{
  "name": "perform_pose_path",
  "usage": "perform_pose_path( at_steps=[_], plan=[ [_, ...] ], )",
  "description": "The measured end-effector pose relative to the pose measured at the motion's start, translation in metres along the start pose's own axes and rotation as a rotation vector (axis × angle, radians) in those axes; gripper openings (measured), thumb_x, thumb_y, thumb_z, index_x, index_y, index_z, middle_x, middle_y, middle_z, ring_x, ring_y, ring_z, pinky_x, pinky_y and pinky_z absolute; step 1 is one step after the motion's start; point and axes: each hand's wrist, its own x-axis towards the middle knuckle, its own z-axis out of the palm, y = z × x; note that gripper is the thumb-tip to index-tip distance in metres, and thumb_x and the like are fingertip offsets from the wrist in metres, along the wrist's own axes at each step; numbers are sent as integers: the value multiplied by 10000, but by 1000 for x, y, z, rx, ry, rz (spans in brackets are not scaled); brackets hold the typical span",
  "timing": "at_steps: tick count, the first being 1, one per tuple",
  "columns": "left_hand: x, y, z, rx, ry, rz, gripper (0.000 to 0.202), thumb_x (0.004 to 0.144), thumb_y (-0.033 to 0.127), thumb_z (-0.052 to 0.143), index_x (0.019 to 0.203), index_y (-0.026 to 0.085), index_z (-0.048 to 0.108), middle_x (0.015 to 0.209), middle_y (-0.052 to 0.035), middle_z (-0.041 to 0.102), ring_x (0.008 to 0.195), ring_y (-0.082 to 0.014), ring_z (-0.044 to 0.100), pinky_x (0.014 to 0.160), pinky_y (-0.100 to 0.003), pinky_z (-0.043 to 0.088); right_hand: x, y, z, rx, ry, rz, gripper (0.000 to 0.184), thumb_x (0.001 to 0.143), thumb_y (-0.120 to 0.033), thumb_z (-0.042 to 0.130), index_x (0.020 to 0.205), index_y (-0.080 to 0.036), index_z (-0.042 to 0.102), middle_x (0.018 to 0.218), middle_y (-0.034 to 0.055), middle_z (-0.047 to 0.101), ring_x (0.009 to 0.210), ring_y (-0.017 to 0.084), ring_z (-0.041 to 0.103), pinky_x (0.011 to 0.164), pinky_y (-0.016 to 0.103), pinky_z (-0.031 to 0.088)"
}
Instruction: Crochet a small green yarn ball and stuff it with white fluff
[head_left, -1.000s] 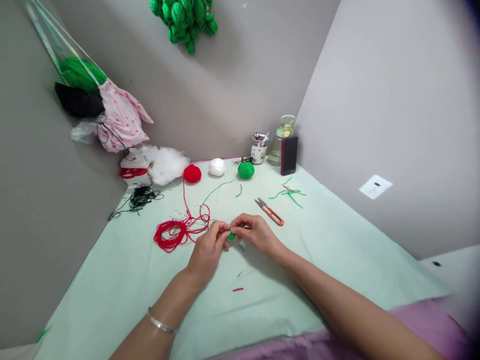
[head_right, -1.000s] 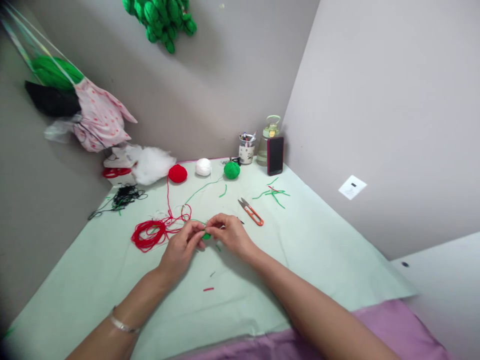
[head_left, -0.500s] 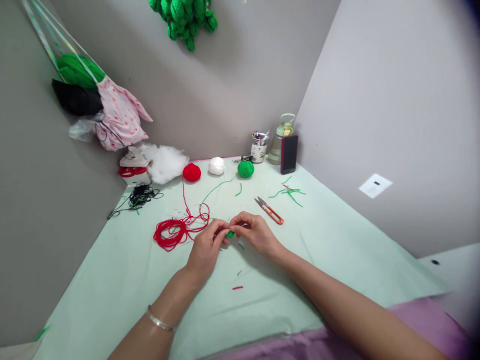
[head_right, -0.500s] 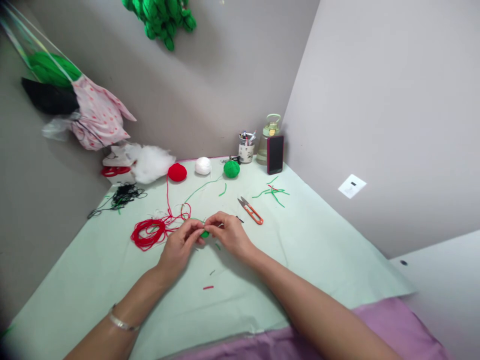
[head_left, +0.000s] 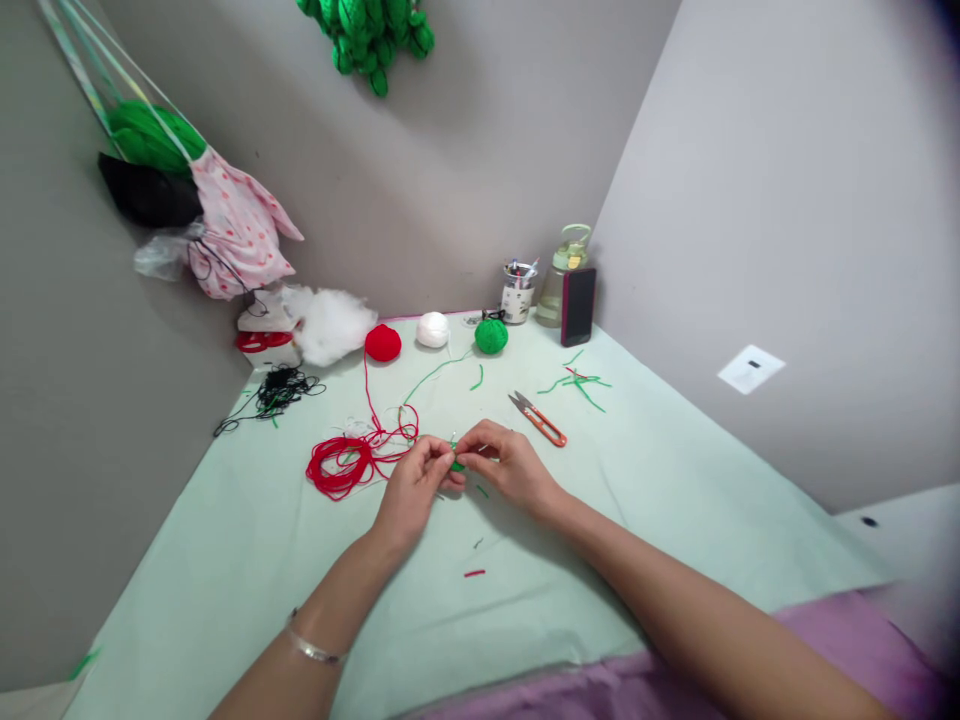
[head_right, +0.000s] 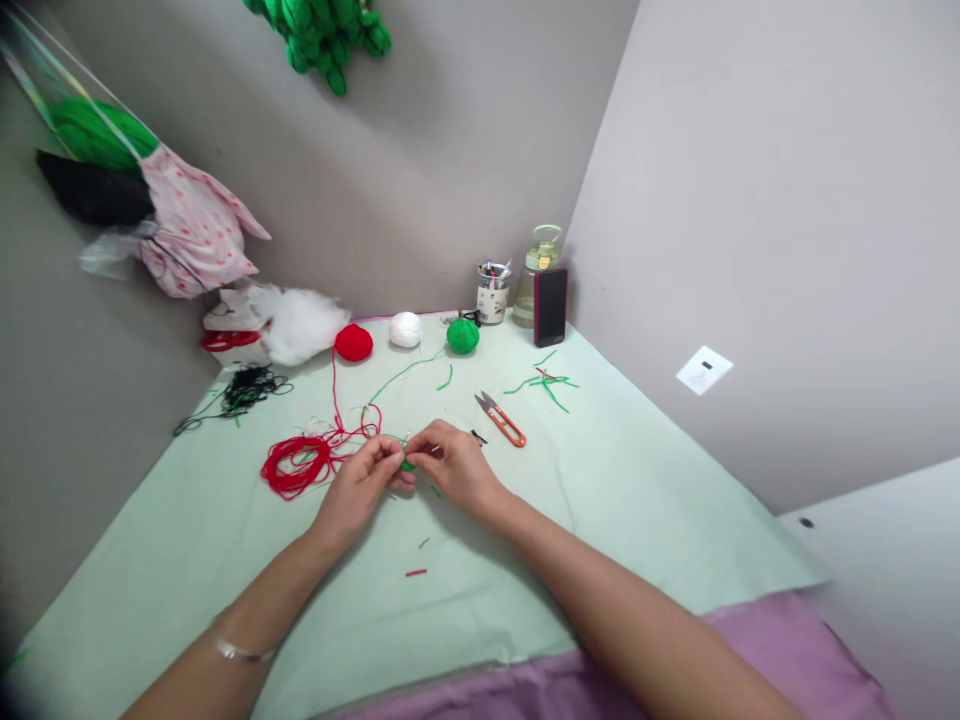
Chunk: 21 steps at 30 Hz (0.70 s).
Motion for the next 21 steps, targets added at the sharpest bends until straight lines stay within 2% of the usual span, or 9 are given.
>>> perform_pose_path(
  at_steps=[4,9,15,21],
  plan=[
    [2,0,0,-77,-30,-54,315,850,480,688,860,184,579,802,1,646,696,-158,697,715,-327,606,-1,0,-1,-70,-10,-44,155,847,-90,652,834,-202,758,864,27,654,800,164,614,770,315,484],
    [3,-3,0,-110,-12,-61,380,810,523,738,853,184,573,789,17,640,656,-135,684,690,-294,594,-3,-4,-3,-106,-24,-70,161,875,-92,621,835,-200,735,879,26,644,788,151,585,760,299,460],
    [1,1,2,-123,-36,-70,377,859,541,701,898,186,582,796,2,685,678,-163,710,707,-327,608,-2,-6,-5,84,-67,15,103,890,-219,623,820,-187,692,947,50,645,892,182,611,765,299,479],
    [-2,5,2,-161,-69,-67,359,826,491,757,915,183,594,871,-12,684,778,-175,730,816,-357,614,0,-3,-6,138,-63,62,143,874,-306,629,824,-179,669,926,54,642,826,183,607,741,316,497]
  ],
)
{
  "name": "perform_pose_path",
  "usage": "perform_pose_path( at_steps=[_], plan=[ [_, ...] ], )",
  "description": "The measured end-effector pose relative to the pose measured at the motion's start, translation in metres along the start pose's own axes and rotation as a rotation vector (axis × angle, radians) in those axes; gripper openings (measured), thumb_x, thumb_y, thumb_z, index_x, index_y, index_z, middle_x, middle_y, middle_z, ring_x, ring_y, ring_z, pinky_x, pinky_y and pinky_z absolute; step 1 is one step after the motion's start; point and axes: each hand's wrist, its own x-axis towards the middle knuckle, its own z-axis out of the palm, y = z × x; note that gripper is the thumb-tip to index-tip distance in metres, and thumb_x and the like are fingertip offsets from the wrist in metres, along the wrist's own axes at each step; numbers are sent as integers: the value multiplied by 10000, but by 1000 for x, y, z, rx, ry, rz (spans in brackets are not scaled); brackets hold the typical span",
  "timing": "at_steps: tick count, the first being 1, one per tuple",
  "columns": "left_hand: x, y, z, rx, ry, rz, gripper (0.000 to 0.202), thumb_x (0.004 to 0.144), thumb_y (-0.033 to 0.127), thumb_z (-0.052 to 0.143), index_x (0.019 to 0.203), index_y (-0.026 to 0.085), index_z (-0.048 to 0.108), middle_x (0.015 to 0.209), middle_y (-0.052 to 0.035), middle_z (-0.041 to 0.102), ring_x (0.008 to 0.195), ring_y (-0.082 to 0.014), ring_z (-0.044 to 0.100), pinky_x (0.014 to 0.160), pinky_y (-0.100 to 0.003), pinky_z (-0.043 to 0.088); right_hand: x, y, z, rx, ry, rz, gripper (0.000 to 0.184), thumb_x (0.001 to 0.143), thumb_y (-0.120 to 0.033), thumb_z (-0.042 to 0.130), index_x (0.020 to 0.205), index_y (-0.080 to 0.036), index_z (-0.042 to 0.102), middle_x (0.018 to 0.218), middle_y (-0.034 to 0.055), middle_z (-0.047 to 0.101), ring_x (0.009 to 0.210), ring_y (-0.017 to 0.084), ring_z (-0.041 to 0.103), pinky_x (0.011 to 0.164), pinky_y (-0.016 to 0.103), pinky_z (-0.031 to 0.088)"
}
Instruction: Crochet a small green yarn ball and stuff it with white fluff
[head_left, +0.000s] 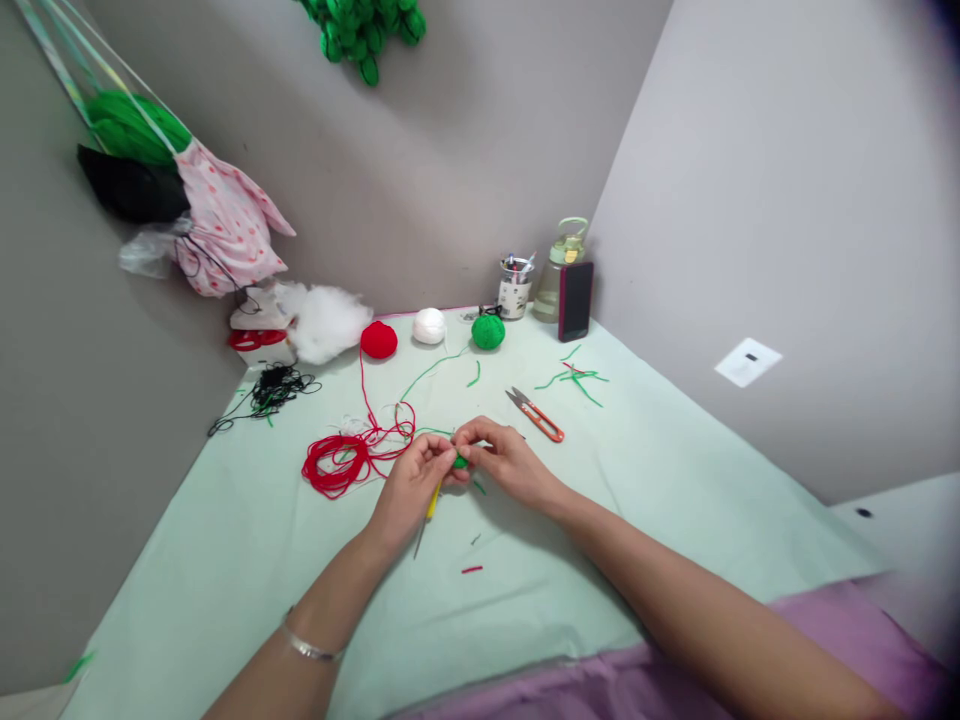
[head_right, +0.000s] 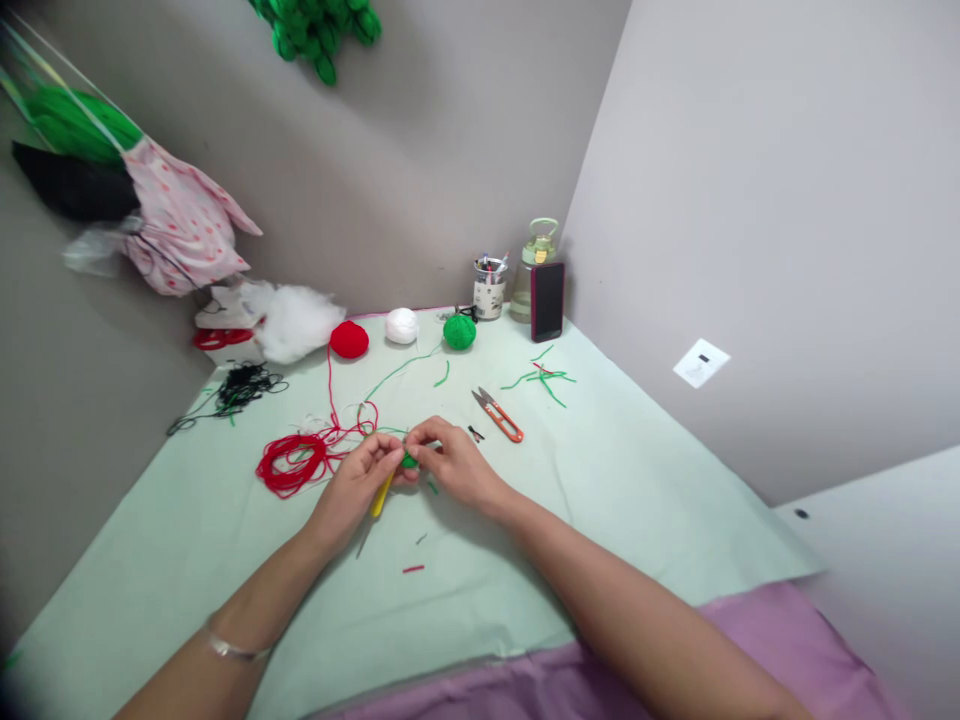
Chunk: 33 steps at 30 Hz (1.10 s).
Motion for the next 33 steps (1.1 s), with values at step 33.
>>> perform_pose_path(
  at_steps=[33],
  plan=[
    [1,0,2,26,77,9,267,765,392,791,804,188,624,754,15,652,711,-155,677,737,-296,567,-3,1,8,-130,84,-56,110,856,-154,597,795,-189,682,887,31,652,838,160,624,761,286,508]
  ],
)
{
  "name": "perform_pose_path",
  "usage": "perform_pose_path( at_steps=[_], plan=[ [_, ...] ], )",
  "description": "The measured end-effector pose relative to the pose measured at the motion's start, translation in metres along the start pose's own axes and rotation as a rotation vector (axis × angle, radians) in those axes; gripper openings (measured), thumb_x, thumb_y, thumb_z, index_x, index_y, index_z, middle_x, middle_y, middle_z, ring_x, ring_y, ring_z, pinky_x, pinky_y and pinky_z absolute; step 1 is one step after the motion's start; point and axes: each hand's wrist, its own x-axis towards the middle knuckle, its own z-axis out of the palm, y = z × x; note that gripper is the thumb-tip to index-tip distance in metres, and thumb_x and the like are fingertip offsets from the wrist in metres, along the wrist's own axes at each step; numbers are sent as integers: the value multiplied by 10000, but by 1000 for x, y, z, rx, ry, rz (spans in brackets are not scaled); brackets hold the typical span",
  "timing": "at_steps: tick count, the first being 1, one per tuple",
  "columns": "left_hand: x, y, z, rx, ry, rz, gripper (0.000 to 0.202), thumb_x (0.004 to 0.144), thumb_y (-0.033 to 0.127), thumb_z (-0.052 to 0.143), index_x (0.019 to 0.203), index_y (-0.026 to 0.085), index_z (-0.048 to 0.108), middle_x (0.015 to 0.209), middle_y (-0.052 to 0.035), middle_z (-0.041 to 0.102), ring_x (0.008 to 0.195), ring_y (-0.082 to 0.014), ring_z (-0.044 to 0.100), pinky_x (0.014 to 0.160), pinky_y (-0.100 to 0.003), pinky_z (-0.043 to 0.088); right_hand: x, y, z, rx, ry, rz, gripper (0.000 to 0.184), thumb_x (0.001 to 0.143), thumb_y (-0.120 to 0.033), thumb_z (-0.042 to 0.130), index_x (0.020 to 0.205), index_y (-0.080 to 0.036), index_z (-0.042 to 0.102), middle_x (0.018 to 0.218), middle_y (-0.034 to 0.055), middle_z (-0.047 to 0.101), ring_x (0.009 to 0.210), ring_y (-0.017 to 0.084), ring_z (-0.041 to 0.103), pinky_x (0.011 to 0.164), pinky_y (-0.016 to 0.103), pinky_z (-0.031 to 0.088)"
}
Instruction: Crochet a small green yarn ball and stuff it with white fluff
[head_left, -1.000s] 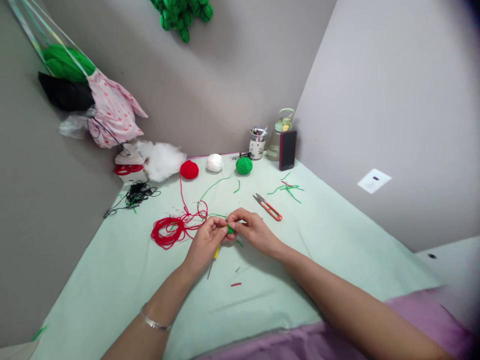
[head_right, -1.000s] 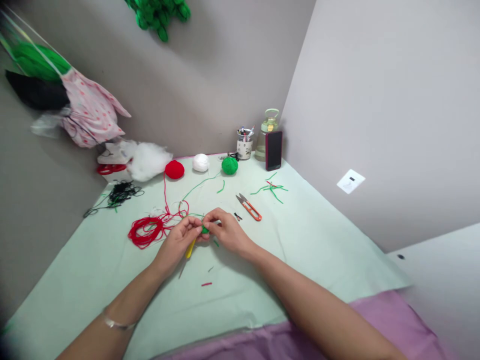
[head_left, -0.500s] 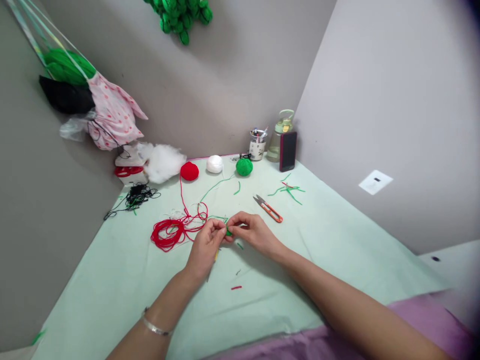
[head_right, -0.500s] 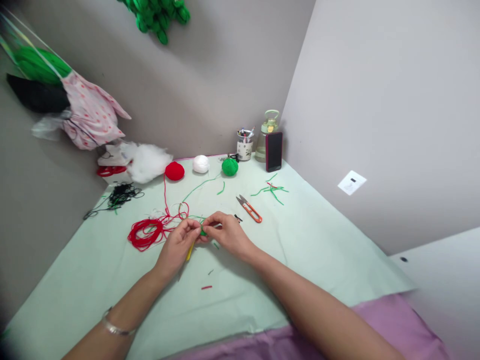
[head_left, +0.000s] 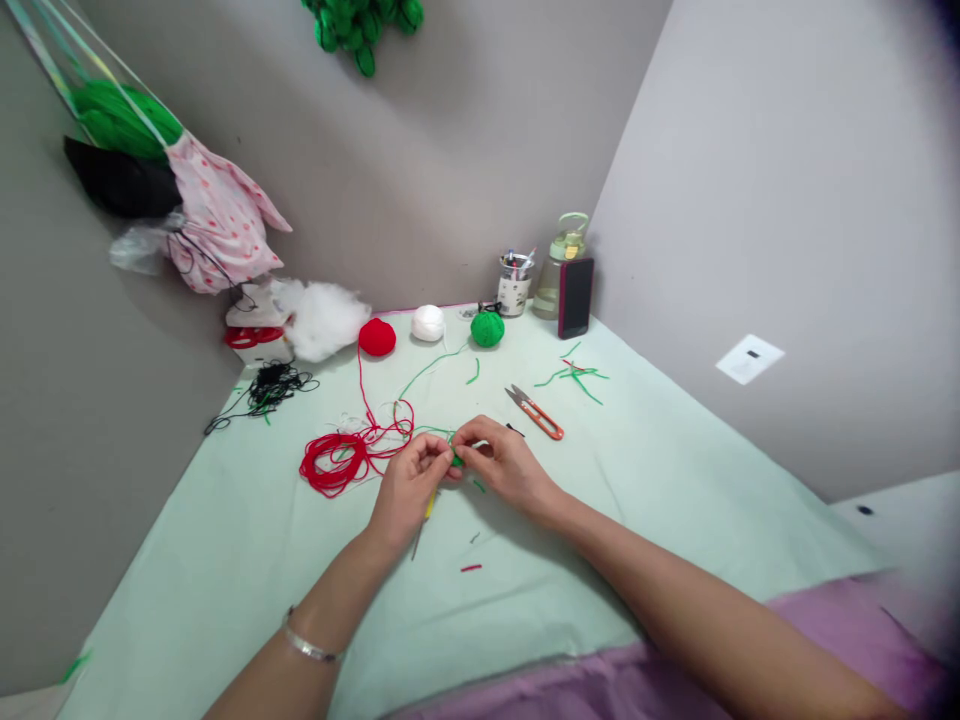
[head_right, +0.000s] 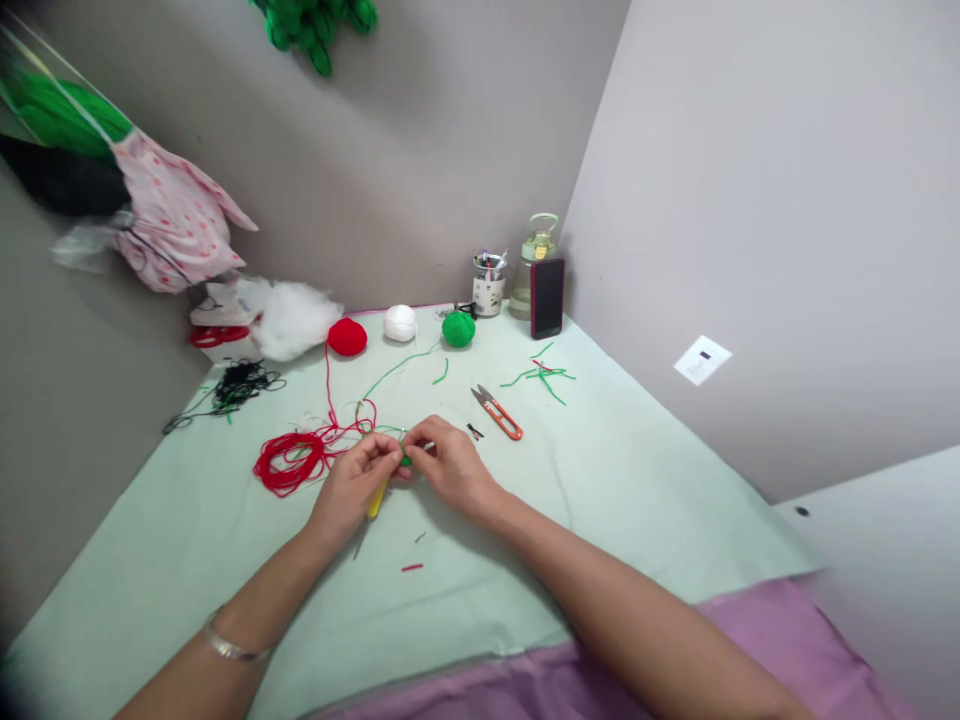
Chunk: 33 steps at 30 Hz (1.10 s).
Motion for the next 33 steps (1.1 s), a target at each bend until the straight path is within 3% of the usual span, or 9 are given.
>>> perform_pose_path(
  at_steps=[9,21,33],
  plan=[
    [5,3,-4,-120,-11,-118,326,697,410,840,820,170,658,765,8,669,677,-127,665,702,-268,562,0,8,-1,-67,19,-73,59,884,-175,609,850,-209,642,871,27,646,793,168,634,729,302,535],
    [6,-1,-4,-68,13,-89,348,691,433,864,816,152,701,768,0,687,679,-134,671,714,-278,578,-2,10,-3,-264,-16,-235,141,934,-146,592,911,-211,715,1017,89,712,892,204,688,814,338,539],
    [7,-5,-8,-5,37,-43,239,742,358,790,771,172,643,644,-1,706,632,-152,670,680,-279,546,0,8,-1,8,15,-21,54,820,-220,616,774,-195,602,921,55,675,810,166,653,794,314,567]
  ],
)
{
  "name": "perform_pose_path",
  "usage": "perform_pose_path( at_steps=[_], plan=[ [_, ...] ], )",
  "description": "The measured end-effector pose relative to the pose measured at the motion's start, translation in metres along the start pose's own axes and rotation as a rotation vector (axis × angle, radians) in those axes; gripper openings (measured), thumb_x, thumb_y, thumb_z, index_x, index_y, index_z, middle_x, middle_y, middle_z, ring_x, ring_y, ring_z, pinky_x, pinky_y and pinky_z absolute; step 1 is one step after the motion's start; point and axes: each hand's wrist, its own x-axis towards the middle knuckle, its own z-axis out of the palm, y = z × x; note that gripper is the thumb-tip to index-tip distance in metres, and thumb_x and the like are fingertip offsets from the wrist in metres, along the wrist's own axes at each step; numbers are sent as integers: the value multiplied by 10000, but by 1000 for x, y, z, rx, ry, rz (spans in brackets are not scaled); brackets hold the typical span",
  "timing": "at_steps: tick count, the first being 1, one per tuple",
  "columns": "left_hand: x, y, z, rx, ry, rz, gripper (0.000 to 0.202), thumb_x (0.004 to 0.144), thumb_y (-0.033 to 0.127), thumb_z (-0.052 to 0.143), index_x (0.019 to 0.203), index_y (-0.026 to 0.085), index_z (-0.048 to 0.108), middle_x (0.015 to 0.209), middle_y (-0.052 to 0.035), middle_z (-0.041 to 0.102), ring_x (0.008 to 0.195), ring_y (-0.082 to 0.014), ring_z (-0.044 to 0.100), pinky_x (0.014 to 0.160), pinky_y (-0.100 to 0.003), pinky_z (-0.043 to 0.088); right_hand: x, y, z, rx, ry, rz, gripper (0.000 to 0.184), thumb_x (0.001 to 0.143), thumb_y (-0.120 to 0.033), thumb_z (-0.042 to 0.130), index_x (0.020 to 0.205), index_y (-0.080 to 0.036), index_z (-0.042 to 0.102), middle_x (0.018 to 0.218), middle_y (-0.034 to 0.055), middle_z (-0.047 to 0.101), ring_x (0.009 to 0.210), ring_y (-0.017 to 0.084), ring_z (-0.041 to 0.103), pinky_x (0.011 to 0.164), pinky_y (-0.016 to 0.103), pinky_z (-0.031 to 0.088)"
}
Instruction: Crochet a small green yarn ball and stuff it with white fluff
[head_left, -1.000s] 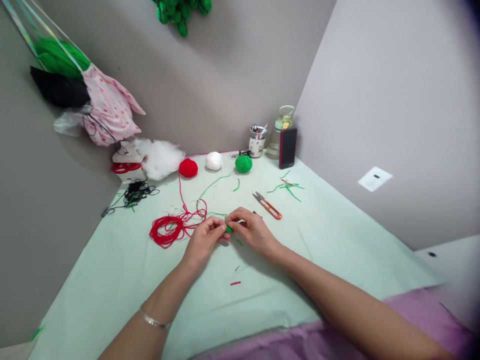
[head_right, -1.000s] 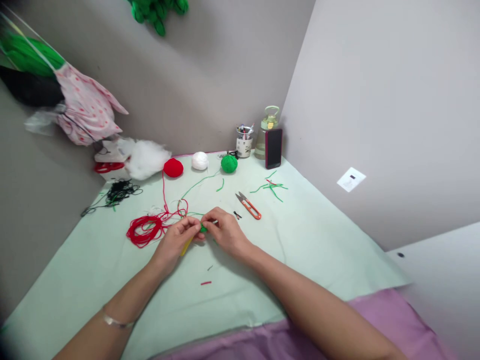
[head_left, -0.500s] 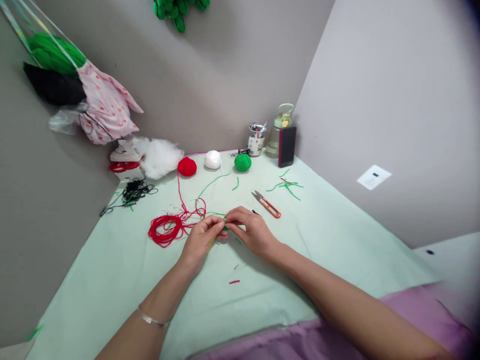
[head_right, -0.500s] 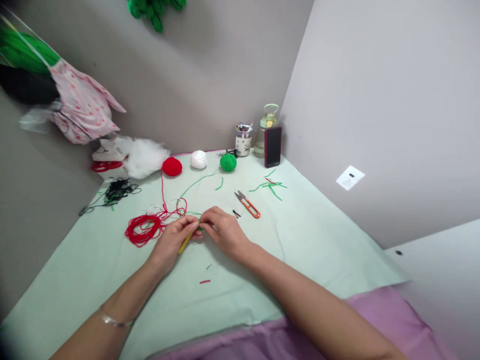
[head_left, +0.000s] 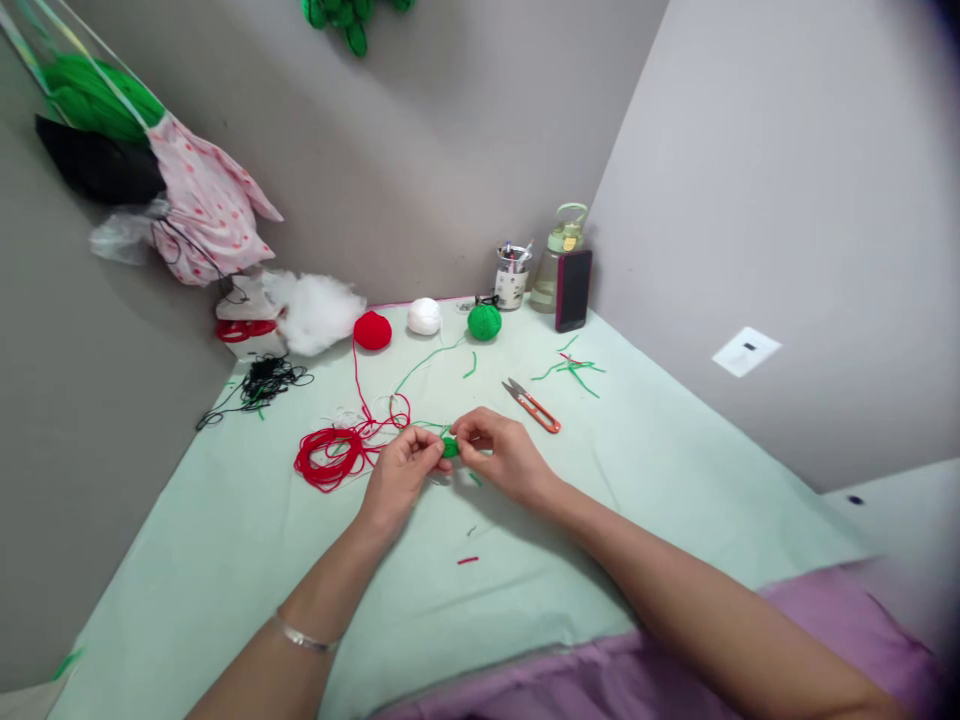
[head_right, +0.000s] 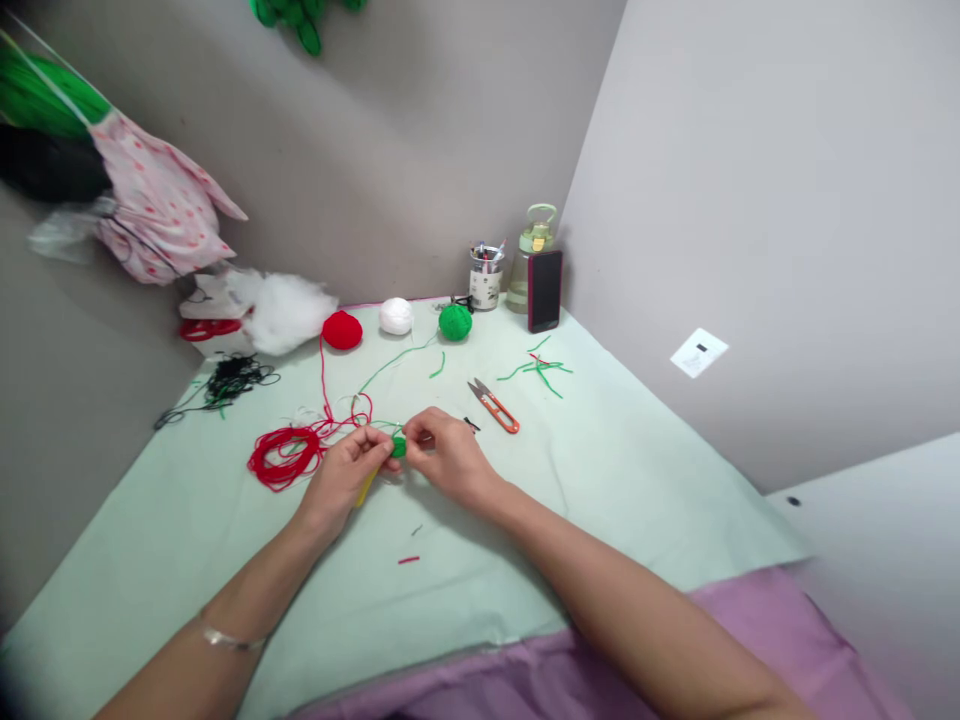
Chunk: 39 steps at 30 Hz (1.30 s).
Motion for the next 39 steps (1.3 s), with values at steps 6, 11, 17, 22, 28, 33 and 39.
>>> perform_pose_path(
  at_steps=[6,11,17,22,28,33,39],
  plan=[
    [-2,2,4,-21,20,17,212,720,302,762,762,195,584,602,37,659,578,-134,639,634,-256,515,4,2,0,152,-86,149,175,808,-349,654,796,-179,618,802,49,716,723,172,694,714,303,573],
    [-4,6,6,-32,15,11,219,720,279,720,906,183,654,651,51,631,538,-101,555,555,-218,458,3,0,0,174,-112,200,156,773,-321,670,805,-172,637,740,30,704,696,171,692,682,286,549],
    [-7,11,7,-32,-2,-35,207,753,324,724,867,156,685,606,27,608,535,-98,517,521,-202,408,3,0,0,163,-117,209,119,785,-294,634,812,-179,623,728,26,703,700,172,699,676,280,548],
    [-6,12,8,-62,19,-61,320,660,381,829,814,156,661,568,64,530,452,-50,368,435,-175,254,3,2,0,92,-119,165,97,805,-271,603,809,-175,622,705,15,682,651,144,643,636,257,510],
    [-5,7,15,-88,67,-72,266,635,295,816,796,169,646,518,100,446,413,-39,319,407,-169,213,1,-3,7,-117,-67,40,76,741,-118,594,722,-190,579,732,-16,600,641,118,549,643,246,448],
    [-1,14,3,-158,111,-66,292,632,299,800,821,191,604,493,133,367,385,-33,265,394,-166,174,6,3,-3,-262,26,-32,149,721,-58,588,717,-203,555,776,-11,579,664,132,534,673,268,427],
    [2,27,-19,-200,165,-14,390,619,332,862,879,186,610,531,128,403,410,-18,258,411,-152,175,18,11,-32,-321,148,-15,131,912,-183,559,788,-206,593,793,9,612,667,151,573,668,285,435]
  ],
)
